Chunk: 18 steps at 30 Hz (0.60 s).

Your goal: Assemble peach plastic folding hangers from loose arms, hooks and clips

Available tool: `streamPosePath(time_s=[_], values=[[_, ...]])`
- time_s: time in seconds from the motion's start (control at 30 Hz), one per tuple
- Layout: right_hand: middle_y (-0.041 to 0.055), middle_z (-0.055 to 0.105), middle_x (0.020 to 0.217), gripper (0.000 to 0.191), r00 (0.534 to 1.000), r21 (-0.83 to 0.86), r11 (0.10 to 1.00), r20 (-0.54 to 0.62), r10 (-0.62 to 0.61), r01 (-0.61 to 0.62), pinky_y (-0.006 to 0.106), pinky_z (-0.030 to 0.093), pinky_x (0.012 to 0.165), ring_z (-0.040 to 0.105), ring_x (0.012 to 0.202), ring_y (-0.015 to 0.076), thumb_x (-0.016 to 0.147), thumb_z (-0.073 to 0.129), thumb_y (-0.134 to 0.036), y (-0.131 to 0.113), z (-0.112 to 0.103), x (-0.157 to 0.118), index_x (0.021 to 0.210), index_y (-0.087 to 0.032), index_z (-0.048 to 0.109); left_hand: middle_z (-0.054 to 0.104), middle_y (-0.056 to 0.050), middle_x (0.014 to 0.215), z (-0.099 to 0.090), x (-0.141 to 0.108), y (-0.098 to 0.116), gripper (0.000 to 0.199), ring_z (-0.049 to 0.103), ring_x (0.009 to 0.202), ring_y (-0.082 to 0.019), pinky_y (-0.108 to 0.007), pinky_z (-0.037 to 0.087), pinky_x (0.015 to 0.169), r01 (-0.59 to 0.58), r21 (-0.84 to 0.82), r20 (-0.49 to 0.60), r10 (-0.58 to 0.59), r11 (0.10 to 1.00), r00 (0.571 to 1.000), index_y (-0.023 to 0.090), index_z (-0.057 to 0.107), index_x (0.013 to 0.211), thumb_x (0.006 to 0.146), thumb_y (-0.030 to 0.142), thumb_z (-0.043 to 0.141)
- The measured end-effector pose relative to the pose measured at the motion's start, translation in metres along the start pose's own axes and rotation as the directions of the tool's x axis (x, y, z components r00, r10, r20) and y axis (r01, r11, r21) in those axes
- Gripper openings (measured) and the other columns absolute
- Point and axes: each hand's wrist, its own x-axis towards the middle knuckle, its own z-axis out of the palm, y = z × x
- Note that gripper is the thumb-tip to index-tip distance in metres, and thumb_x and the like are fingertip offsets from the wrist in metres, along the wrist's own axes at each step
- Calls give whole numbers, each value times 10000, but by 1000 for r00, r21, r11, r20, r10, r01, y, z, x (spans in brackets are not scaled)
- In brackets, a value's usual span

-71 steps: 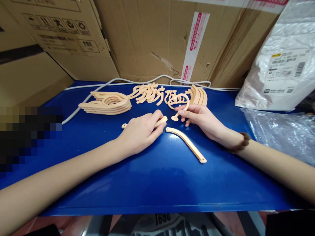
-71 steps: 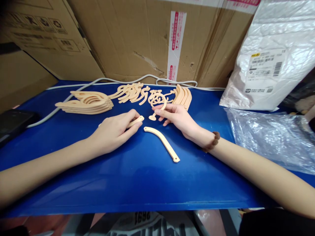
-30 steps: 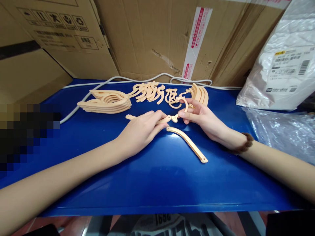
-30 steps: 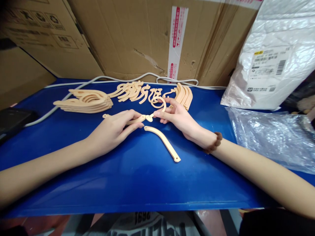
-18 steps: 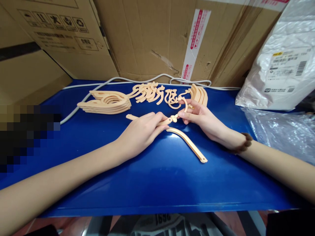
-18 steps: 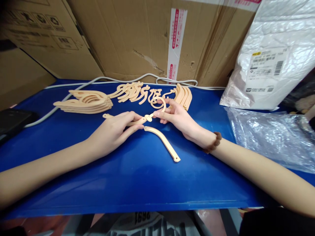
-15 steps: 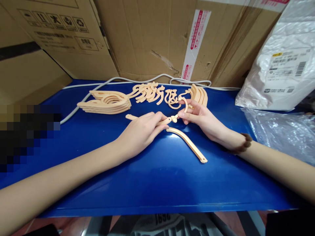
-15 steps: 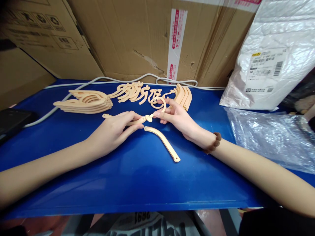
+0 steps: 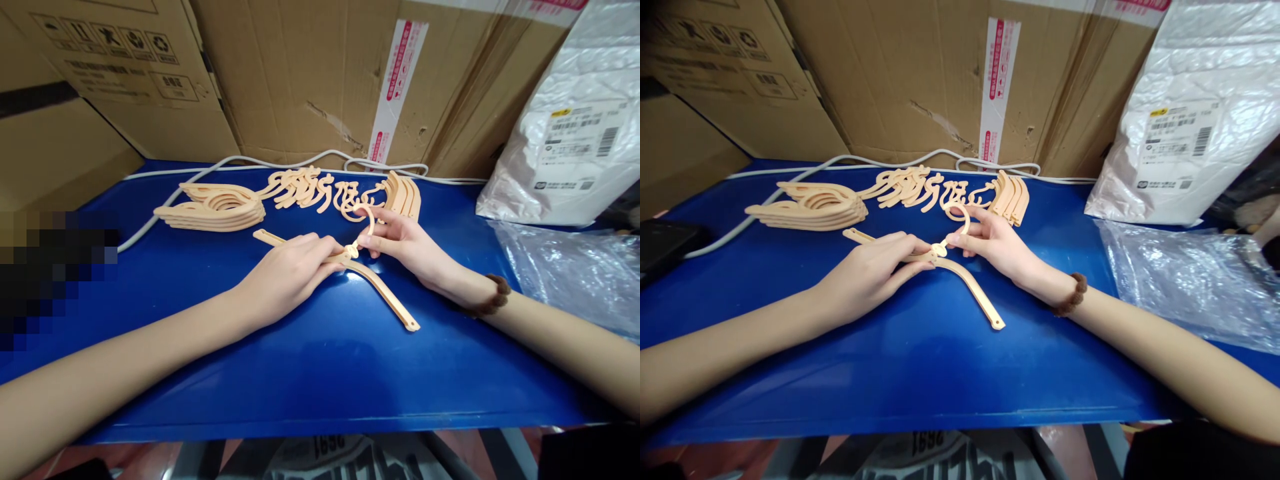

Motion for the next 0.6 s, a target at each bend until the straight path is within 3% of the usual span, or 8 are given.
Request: streamPosePath(time_s=[0.13, 0.43, 0.6], values=[[-26, 679, 774, 638, 1000, 28, 999, 13, 25, -25, 261, 485, 717, 572, 685, 109, 746, 790, -318, -3, 0, -1, 1328, -191, 562, 634, -32, 872, 0, 0, 2, 204, 604, 804, -183, -287, 451, 727, -27, 21, -16, 27, 999, 999, 167, 561, 962, 1029, 307, 429], [-27, 675, 810, 598, 999, 52, 998, 4, 32, -32, 268, 475, 735, 547, 678, 101, 775, 780, -327, 0, -8, 2, 1313, -196, 555, 664, -52, 924, -2, 1, 2, 212, 635, 827, -191, -291, 450, 728, 47, -35, 13, -47, 998, 999, 149, 566, 990, 1032, 302, 425], [-60, 631, 695, 586, 999, 52, 998, 24, 40, -42, 231, 461, 735, 551, 685, 91, 787, 774, -298, -3, -7, 0, 1313, -170, 549, 667, -70, 964, -3, -2, 2, 216, 635, 871, -202, -308, 456, 769, 32, -40, 18, -31, 999, 999, 139, 575, 1015, 1032, 289, 422]])
